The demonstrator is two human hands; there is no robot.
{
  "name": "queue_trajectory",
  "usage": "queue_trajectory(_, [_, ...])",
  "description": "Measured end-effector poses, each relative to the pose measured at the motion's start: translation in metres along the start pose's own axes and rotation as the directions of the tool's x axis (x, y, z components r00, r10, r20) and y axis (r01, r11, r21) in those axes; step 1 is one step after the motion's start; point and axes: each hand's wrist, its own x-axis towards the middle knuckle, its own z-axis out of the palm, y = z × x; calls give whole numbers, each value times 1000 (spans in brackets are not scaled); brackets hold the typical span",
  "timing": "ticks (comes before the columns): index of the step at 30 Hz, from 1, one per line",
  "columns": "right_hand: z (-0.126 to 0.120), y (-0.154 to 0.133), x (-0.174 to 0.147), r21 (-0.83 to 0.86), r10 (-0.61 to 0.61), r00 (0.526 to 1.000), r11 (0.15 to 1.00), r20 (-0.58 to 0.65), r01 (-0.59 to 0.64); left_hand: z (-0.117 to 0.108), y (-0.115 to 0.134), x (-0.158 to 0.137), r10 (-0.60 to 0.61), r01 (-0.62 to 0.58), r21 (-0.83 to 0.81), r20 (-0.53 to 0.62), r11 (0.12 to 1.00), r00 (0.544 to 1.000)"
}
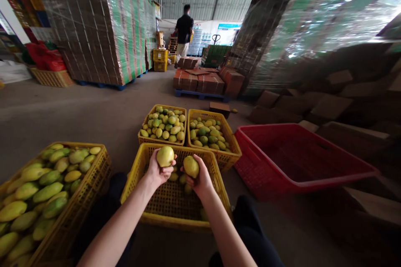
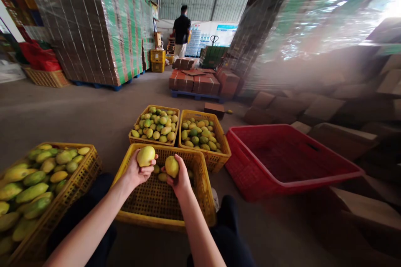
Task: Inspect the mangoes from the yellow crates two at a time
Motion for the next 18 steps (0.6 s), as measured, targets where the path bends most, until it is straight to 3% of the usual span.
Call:
queue_trajectory(3, [-3,-1,2,-41,-57,998,998,-18,56,1,0,1,15,-18,55,40,998,999])
queue_trajectory(7, [-8,-6,-3,-197,-267,964,945,7,263,6,1,3,177,-163,224,-44,961,983])
queue_trajectory(10, [-11,-11,-9,-366,-416,908,839,44,402,5,0,7,366,-288,395,-139,872,920])
queue_trajectory(12, [-14,-11,-9,-470,-512,858,750,33,466,0,-1,10,488,-373,490,-127,788,864])
queue_trajectory(15, [-19,-9,-5,-580,-661,749,594,44,558,-9,-4,15,640,-526,629,58,572,766])
queue_trajectory(16, [-21,-8,-4,-620,-704,707,527,64,582,-12,-5,16,697,-583,676,141,451,703])
queue_trajectory(18, [-24,-8,-2,-702,-779,612,363,132,613,-16,-6,15,794,-652,744,304,148,527])
